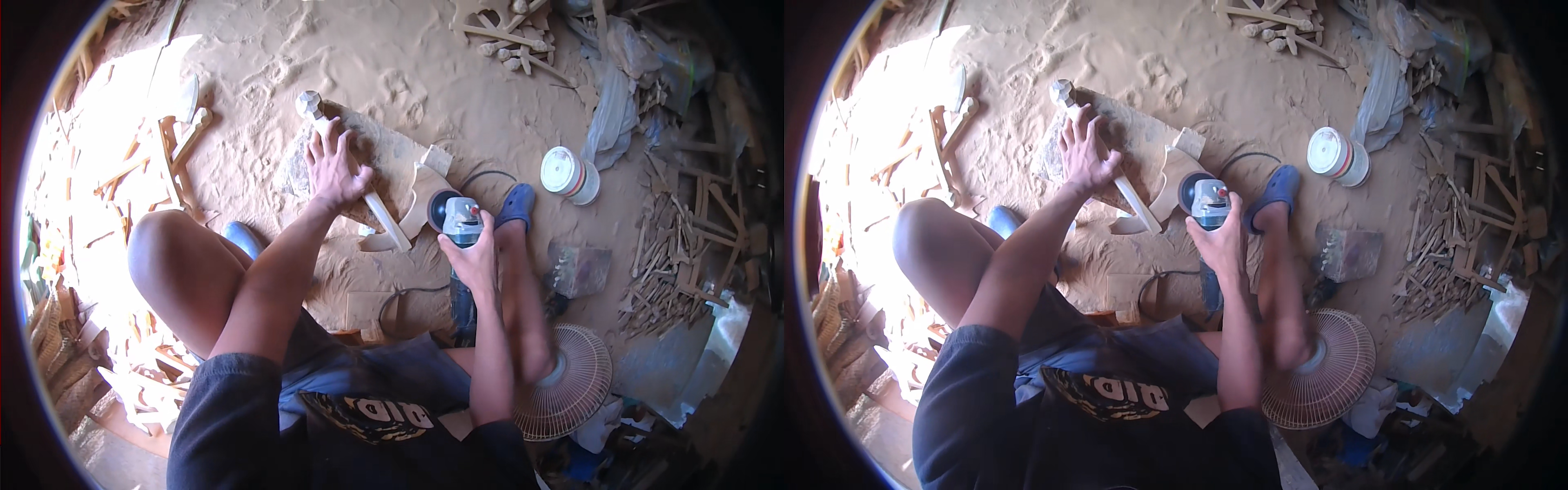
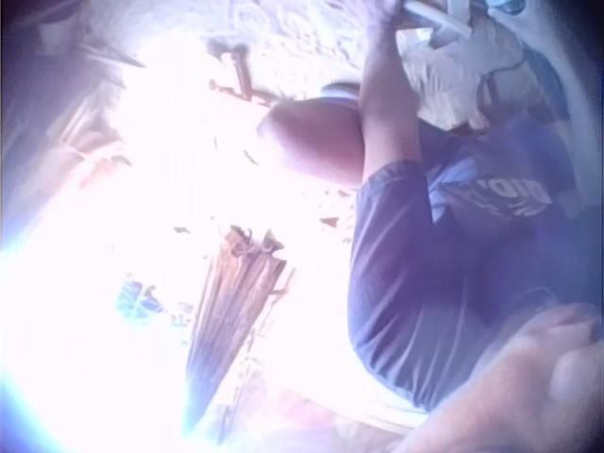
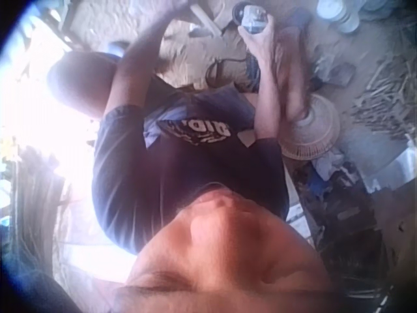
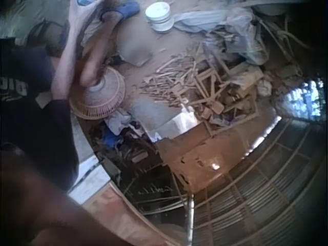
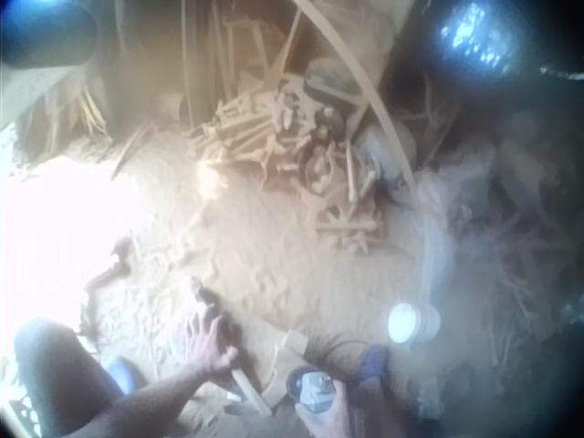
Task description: The person sands a wooden object shaped like a decorative axe or tool using an angle grinder, turning the object to sand different sides and the handle.
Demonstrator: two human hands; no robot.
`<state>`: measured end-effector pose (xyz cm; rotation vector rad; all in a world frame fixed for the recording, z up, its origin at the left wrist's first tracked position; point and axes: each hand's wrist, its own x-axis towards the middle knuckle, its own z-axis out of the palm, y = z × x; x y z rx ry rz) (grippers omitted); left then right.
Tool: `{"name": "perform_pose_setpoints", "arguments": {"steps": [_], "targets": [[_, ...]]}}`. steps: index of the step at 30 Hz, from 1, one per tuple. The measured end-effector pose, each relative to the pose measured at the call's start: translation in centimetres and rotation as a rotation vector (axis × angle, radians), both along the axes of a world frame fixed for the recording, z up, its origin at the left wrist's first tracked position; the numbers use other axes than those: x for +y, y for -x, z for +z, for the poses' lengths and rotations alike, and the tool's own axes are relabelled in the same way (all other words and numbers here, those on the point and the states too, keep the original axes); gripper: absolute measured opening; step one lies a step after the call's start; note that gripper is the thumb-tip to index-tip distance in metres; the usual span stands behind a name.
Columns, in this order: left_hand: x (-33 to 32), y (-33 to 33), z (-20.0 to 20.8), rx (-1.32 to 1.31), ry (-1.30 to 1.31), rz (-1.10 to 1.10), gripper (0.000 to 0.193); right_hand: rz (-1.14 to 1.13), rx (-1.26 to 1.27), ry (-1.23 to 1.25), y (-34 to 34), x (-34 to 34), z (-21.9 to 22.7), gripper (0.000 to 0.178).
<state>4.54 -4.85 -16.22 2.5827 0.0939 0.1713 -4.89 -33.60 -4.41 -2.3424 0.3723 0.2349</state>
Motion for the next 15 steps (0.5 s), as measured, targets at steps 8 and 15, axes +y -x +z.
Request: {"name": "perform_pose_setpoints", "arguments": {"steps": [8,15], "targets": [[0.2,0.0,0.4,0.024,0.001,-0.001,0.082,-0.080,-0.035,0.055,-2.2,0.9,-1.3,0.090],[0.4,0.2,0.4,0.027,-0.004,0.008,0.082,0.131,0.127,0.163,-3.4,4.0,0.7,0.086]]}}
